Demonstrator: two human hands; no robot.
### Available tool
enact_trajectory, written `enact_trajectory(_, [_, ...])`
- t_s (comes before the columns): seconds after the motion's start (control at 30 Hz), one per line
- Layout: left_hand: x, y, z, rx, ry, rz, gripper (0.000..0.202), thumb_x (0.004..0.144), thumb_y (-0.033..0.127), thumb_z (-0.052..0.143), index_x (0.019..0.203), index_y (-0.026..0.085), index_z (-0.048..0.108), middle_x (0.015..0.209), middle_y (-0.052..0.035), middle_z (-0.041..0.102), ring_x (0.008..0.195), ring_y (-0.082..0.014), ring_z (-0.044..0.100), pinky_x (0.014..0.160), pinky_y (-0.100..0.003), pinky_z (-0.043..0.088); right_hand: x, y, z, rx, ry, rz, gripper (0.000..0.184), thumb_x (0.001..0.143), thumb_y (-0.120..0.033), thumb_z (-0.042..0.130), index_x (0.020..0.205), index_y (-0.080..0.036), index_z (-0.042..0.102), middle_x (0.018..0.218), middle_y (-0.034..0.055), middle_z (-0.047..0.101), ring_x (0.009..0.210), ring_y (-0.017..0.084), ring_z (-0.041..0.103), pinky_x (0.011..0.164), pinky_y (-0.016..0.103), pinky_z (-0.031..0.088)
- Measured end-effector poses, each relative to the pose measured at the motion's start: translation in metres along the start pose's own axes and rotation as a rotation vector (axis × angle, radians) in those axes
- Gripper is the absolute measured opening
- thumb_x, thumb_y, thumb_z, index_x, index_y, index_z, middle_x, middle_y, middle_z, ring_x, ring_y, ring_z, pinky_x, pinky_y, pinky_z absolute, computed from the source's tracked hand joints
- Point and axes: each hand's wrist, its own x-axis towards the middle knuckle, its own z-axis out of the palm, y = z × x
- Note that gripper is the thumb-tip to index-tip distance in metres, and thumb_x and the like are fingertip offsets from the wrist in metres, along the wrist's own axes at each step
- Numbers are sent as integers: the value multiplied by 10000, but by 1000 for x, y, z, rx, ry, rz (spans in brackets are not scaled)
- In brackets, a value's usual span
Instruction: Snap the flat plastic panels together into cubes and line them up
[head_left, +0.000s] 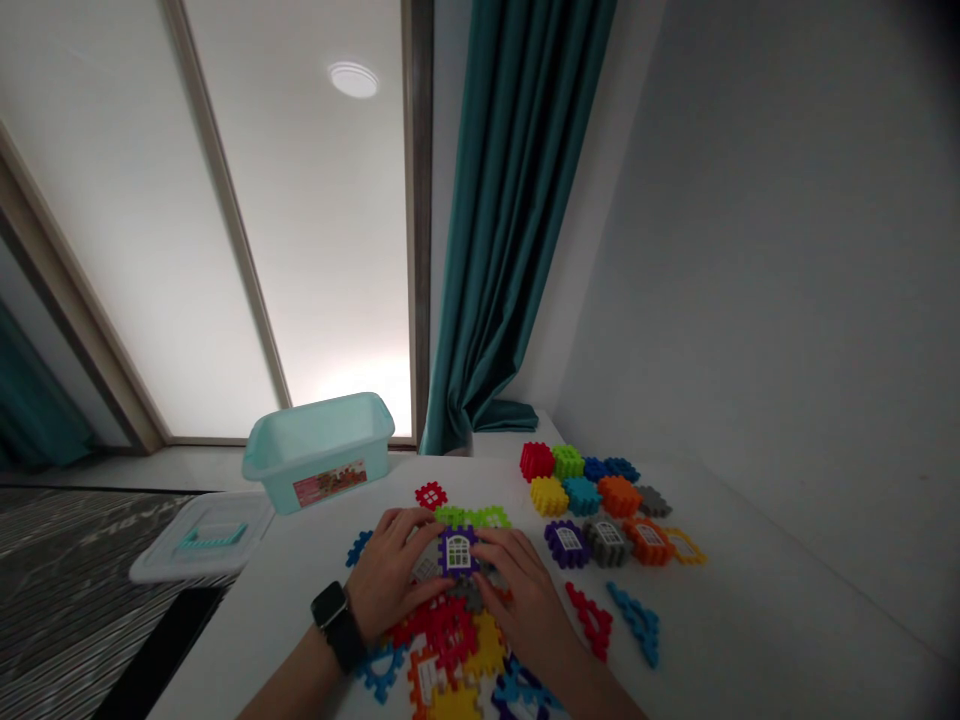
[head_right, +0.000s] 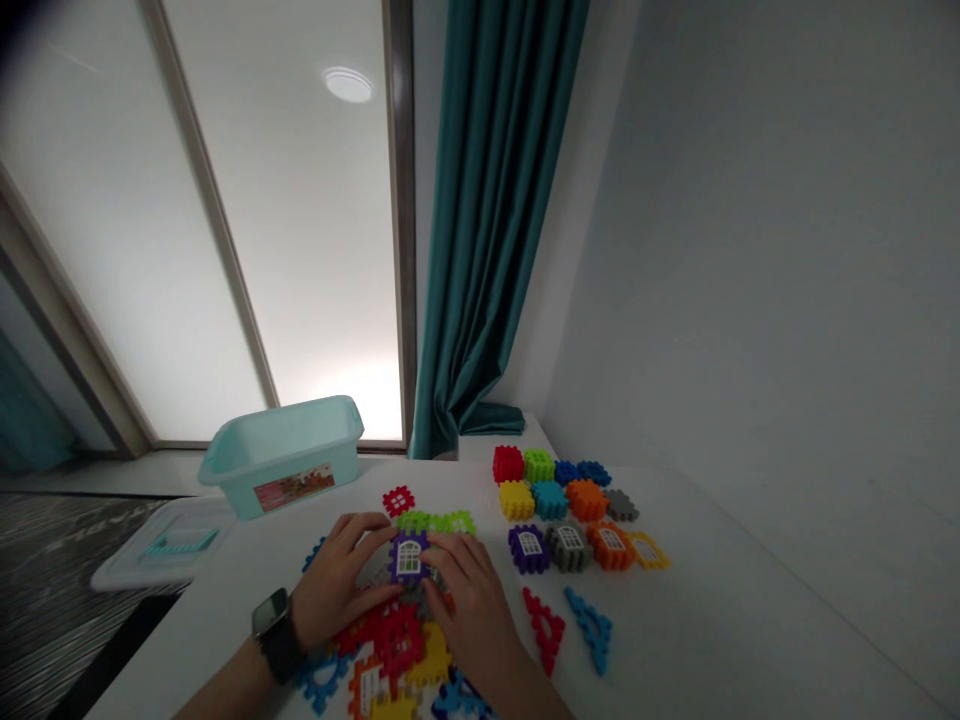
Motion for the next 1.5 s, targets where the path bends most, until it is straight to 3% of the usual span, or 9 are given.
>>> enact_trajectory(0.27, [2, 10, -2, -230, 18, -157, 419, 870, 445, 703, 1208, 224, 591, 1212, -112, 571, 1093, -271, 574, 939, -433, 514, 3, 3, -5, -47, 19, -68, 247, 920, -119, 547, 1107, -259, 629, 1232, 65, 685, 1124, 242, 623, 978, 466, 510])
enact_trajectory(0.4, [7, 16, -8, -366, -61, -218, 387, 874, 490, 684, 1128, 206, 614, 1121, -96, 609, 1021, -256, 591, 892, -403, 513, 3, 2, -8, 14, 24, -57, 211, 938, -150, 548, 1086, -265, 644, 1227, 59, 684, 1133, 234, 612, 993, 454, 495])
enact_trajectory(0.47, [10, 19, -10, -377, -131, -224, 304, 918, 494, 616, 977, 197, 641, 996, -71, 638, 918, -237, 595, 834, -379, 504, 3, -1, -9, 92, 23, -12, 178, 950, -169, 529, 1047, -264, 644, 1214, 57, 681, 1163, 231, 593, 1027, 452, 469])
enact_trajectory(0.57, [13, 23, -12, -349, -183, -225, 331, 984, 429, 500, 782, 193, 616, 893, -53, 643, 834, -217, 580, 800, -362, 473, 5, -5, -9, 232, 29, 122, 110, 943, -209, 525, 934, -244, 629, 1164, 69, 669, 1151, 236, 584, 1029, 436, 455])
enact_trajectory(0.77, [19, 31, -13, -587, -170, -289, 283, 978, 370, 513, 765, 194, 575, 874, -44, 619, 832, -196, 595, 778, -324, 493, 11, -7, -6, 515, 47, 362, 164, 896, -309, 555, 765, -211, 554, 943, 42, 616, 949, 213, 594, 883, 345, 475])
enact_trajectory(0.9, [18, 34, -10, -736, -215, -306, 315, 982, 390, 504, 748, 191, 573, 927, -55, 616, 863, -192, 595, 794, -325, 514, 13, -8, -6, 788, -13, 581, 298, 858, -465, 615, 742, -199, 548, 752, -13, 562, 698, 154, 527, 661, 266, 448])
enact_trajectory(1.0, [16, 35, -7, -778, -232, -333, 354, 990, 412, 485, 726, 188, 562, 934, -56, 609, 867, -191, 588, 792, -325, 513, 14, -11, -6, 909, 7, 707, 362, 780, -526, 692, 735, -196, 550, 679, -42, 517, 640, 131, 483, 613, 241, 418])
enact_trajectory(1.3, [16, 36, -6, -731, -219, -334, 359, 998, 420, 465, 731, 194, 548, 908, -44, 583, 856, -191, 574, 767, -314, 502, 15, -15, -8, 951, 49, 736, 399, 718, -560, 742, 729, -197, 578, 663, -40, 531, 632, 129, 493, 594, 235, 432])
enact_trajectory(1.5, [15, 35, -3, -656, -147, -332, 257, 984, 406, 495, 858, 199, 580, 894, -38, 589, 829, -194, 561, 748, -317, 494, 13, -13, -5, 947, 23, 733, 406, 731, -573, 738, 738, -193, 593, 666, -37, 560, 630, 133, 514, 608, 245, 440])
